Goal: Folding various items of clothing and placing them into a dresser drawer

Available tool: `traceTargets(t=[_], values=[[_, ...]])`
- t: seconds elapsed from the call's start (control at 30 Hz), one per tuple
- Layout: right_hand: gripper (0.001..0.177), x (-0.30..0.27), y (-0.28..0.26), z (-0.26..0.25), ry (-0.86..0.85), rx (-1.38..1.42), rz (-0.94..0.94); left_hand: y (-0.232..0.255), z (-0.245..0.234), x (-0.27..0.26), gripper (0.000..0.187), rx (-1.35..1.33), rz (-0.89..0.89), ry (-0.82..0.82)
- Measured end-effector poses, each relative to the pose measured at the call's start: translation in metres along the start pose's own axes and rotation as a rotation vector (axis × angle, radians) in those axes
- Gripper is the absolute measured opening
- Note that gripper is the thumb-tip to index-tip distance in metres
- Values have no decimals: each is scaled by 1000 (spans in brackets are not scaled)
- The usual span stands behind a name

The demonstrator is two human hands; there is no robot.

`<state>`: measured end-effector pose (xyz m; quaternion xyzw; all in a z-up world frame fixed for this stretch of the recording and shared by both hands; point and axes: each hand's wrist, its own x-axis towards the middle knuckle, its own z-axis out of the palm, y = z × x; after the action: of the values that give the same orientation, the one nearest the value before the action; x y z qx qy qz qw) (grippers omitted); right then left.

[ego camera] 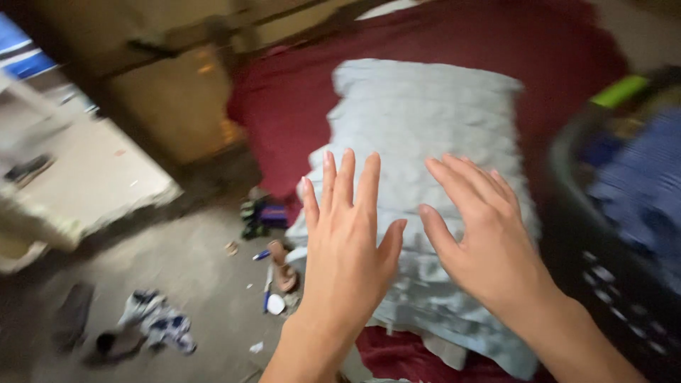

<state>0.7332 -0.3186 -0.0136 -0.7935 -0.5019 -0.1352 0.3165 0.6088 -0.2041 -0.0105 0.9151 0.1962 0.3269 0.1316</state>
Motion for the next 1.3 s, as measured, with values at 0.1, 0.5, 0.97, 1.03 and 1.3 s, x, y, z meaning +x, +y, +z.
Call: traceTargets(t=[0.1,0.5,0.97,1.03,1.3], values=[[50,-22,26,-24,54,-58,58,28,26,4,72,-70,85,-63],[44,-110,104,-118,227,-338,397,142,109,28,77,-321,459,-262],[40,-179,178,-202,320,-610,616,251,189,53,71,-459,812,-333],[38,-191,196,-213,347,-642,597,268,202,58,71,-471,841,-338],[35,-209,233,-249,365,-679,753,331,262,74,65,-485,934,-372]])
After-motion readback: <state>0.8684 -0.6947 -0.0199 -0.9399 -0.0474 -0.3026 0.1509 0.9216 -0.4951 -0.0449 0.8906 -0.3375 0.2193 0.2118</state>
